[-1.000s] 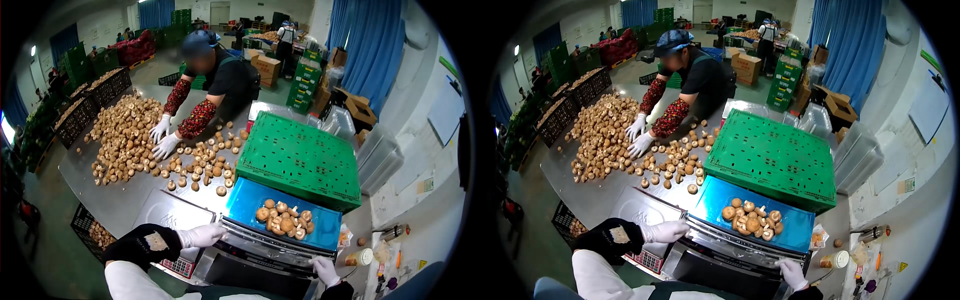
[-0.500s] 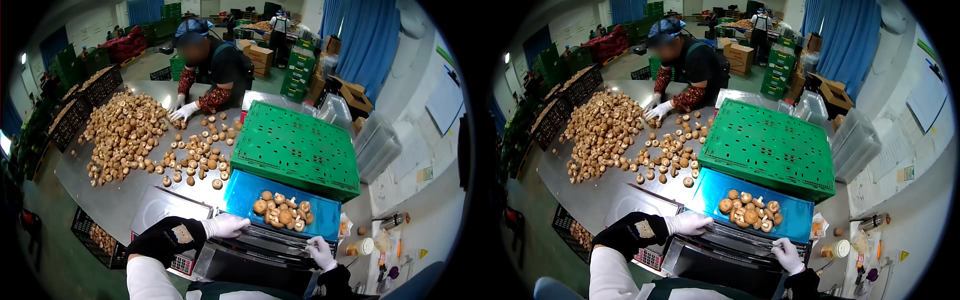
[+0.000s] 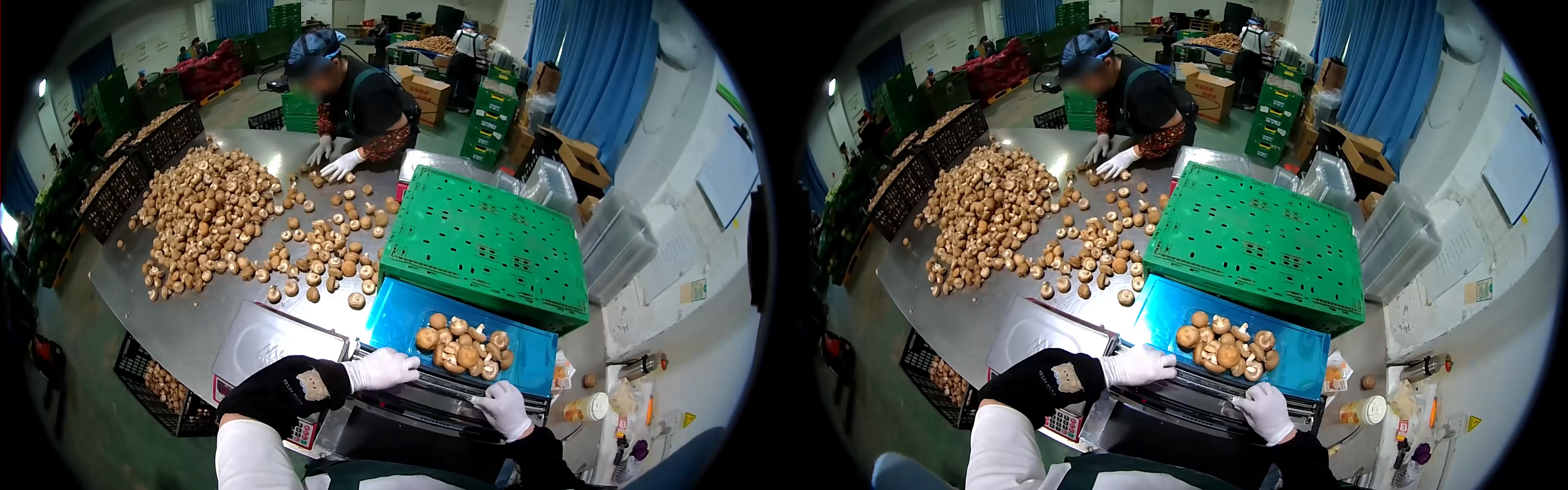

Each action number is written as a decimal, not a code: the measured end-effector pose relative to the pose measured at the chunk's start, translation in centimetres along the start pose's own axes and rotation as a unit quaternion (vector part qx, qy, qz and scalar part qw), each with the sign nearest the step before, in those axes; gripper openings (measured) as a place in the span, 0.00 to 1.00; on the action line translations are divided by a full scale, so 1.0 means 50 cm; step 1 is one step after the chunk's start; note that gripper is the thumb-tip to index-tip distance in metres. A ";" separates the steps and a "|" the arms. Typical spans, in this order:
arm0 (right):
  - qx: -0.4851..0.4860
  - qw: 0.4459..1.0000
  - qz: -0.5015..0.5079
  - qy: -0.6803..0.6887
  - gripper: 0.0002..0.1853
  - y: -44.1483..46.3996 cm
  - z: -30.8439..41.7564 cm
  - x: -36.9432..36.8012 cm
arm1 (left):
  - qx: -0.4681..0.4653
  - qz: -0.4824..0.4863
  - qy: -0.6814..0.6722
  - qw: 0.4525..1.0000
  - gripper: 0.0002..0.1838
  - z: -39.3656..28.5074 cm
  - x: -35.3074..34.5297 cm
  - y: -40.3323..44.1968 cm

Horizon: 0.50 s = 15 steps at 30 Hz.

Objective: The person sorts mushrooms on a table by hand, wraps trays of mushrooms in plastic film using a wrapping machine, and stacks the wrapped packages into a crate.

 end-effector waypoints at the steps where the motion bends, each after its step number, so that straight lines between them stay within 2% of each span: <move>1: -0.022 0.999 0.007 0.025 0.10 -0.006 0.002 0.006 | 0.004 0.009 -0.022 1.000 0.06 0.001 -0.007 0.003; 2: -0.024 0.999 0.008 0.023 0.10 -0.011 0.004 0.002 | 0.002 0.008 -0.023 1.000 0.06 0.002 -0.014 0.005; 4: -0.047 0.989 -0.027 0.140 0.06 -0.023 0.005 -0.005 | -0.054 -0.091 -0.038 0.994 0.06 -0.007 -0.002 0.008; 5: -0.106 0.975 -0.046 0.188 0.04 -0.033 0.005 -0.014 | -0.051 -0.074 -0.057 0.994 0.06 -0.007 -0.010 0.010; 6: -0.107 0.975 -0.047 0.188 0.04 -0.039 0.006 -0.021 | -0.052 -0.073 -0.057 0.994 0.06 -0.010 -0.015 0.008; 9: -0.193 0.956 -0.072 0.211 0.02 -0.050 -0.016 -0.037 | 0.118 0.034 -0.234 0.964 0.08 0.014 -0.048 0.013; 10: -0.194 0.955 -0.074 0.210 0.02 -0.049 -0.012 -0.043 | 0.117 0.035 -0.233 0.965 0.08 0.010 -0.048 0.015; 12: -0.275 0.913 -0.109 0.281 0.01 -0.055 -0.019 -0.061 | 0.177 -0.018 -0.363 0.915 0.07 0.013 -0.045 0.012; 13: -0.291 0.892 -0.127 0.322 0.01 -0.055 -0.015 -0.065 | 0.184 -0.057 -0.366 0.910 0.07 0.011 -0.040 0.012; 15: -0.303 0.878 -0.132 0.347 0.01 -0.061 -0.014 -0.068 | 0.201 -0.064 -0.377 0.902 0.08 0.006 -0.048 0.018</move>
Point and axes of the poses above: each hand's wrist, its own y-axis towards the middle knuckle, its own x-axis out of the back of the hand, z = x × y, the point moved 6 cm from there along y, towards the middle knuckle, and after that the axes turned 1 degree about -x, right-handed, at the moved point
